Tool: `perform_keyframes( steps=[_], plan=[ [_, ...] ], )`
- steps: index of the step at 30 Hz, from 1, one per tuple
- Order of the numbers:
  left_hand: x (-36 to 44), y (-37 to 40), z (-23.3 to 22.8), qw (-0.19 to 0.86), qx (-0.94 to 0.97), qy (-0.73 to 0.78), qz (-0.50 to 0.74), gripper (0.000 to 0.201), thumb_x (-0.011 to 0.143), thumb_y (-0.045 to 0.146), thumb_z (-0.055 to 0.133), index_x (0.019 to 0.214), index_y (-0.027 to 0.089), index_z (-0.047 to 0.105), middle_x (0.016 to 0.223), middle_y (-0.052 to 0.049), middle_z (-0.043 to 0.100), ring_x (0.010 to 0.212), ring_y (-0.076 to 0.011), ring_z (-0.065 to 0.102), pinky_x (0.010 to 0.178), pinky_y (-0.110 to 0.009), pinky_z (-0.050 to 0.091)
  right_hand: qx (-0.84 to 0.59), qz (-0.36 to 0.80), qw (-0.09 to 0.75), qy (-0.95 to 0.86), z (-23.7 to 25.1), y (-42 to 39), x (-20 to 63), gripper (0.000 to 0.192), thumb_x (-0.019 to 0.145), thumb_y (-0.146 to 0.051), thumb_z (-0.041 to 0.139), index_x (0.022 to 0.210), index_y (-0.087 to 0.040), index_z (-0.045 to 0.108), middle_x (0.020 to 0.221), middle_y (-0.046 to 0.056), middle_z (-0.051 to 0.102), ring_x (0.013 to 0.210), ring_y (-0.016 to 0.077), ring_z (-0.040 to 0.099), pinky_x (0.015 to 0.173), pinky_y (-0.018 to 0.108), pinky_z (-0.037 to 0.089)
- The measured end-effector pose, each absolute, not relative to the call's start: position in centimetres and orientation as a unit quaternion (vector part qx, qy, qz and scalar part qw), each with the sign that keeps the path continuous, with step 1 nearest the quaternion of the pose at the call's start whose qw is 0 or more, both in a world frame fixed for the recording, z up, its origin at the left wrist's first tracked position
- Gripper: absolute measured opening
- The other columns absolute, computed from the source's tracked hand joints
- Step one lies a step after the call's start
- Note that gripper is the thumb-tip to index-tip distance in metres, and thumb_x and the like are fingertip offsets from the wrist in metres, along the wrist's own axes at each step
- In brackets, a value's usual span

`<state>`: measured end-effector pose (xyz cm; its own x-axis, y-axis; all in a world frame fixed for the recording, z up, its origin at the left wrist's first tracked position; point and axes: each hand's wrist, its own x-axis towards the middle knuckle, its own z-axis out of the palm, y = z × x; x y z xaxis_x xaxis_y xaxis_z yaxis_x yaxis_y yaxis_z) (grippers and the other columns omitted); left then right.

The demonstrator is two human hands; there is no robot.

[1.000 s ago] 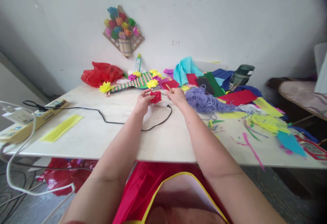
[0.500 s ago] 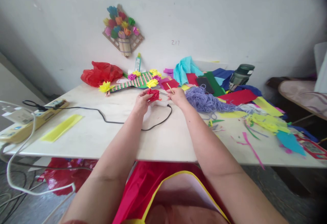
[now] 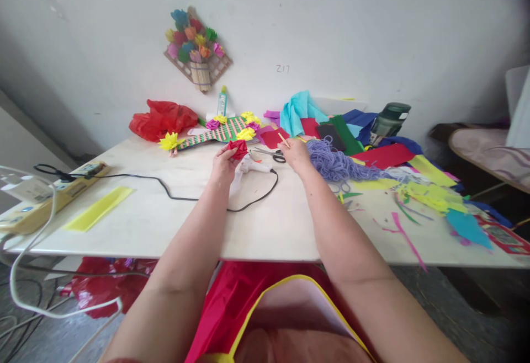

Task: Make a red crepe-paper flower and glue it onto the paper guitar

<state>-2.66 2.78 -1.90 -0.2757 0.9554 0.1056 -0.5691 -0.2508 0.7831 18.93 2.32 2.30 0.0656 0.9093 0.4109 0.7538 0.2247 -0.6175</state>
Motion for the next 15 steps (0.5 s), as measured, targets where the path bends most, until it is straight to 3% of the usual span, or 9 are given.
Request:
perform_keyframes(
  steps=[5, 7, 10, 15],
  plan=[
    [-2.8, 2.8, -2.0, 0.523, 0.307, 0.332, 0.723, 0.029, 0.062, 0.016, 0.071, 0.088, 0.020, 0.059, 0.083, -0.006, 0.071, 0.087, -0.0221, 0.071, 0.074, -0.031, 0.057, -0.601, 0.098, 0.378, -0.697, 2.5, 2.2, 18.8, 0.033, 0.083, -0.010, 0.050, 0.110, -0.017, 0.067, 0.109, 0.013, 0.068, 0.098, 0.0230, 0.062, 0.086, 0.033, 0.045],
    [-2.8, 2.9, -2.0, 0.521, 0.315, 0.333, 0.720, 0.031, 0.061, 0.017, 0.071, 0.089, 0.021, 0.058, 0.085, -0.006, 0.072, 0.089, -0.0225, 0.071, 0.075, -0.031, 0.058, -0.587, 0.110, 0.376, -0.708, 2.4, 2.3, 18.6, 0.033, 0.081, -0.008, 0.051, 0.109, -0.015, 0.067, 0.112, 0.012, 0.066, 0.099, 0.0208, 0.060, 0.087, 0.031, 0.044],
    [-2.6, 2.8, -2.0, 0.526, 0.318, 0.332, 0.715, 0.033, 0.060, 0.016, 0.071, 0.090, 0.021, 0.058, 0.087, -0.005, 0.072, 0.091, -0.0224, 0.071, 0.077, -0.032, 0.058, -0.563, 0.129, 0.373, -0.726, 2.4, 2.2, 18.1, 0.017, 0.087, -0.019, 0.051, 0.090, -0.015, 0.067, 0.093, 0.007, 0.065, 0.086, 0.0176, 0.058, 0.078, 0.027, 0.042],
    [-2.2, 2.5, -1.8, 0.547, 0.309, 0.316, 0.711, 0.033, 0.059, 0.011, 0.070, 0.089, 0.020, 0.059, 0.084, -0.004, 0.073, 0.085, -0.0207, 0.071, 0.078, -0.033, 0.059, -0.527, 0.154, 0.382, -0.744, 2.5, 1.4, 17.6, 0.035, 0.094, -0.043, 0.046, 0.076, -0.019, 0.063, 0.063, -0.002, 0.055, 0.064, 0.0140, 0.048, 0.061, 0.025, 0.031]
  ],
)
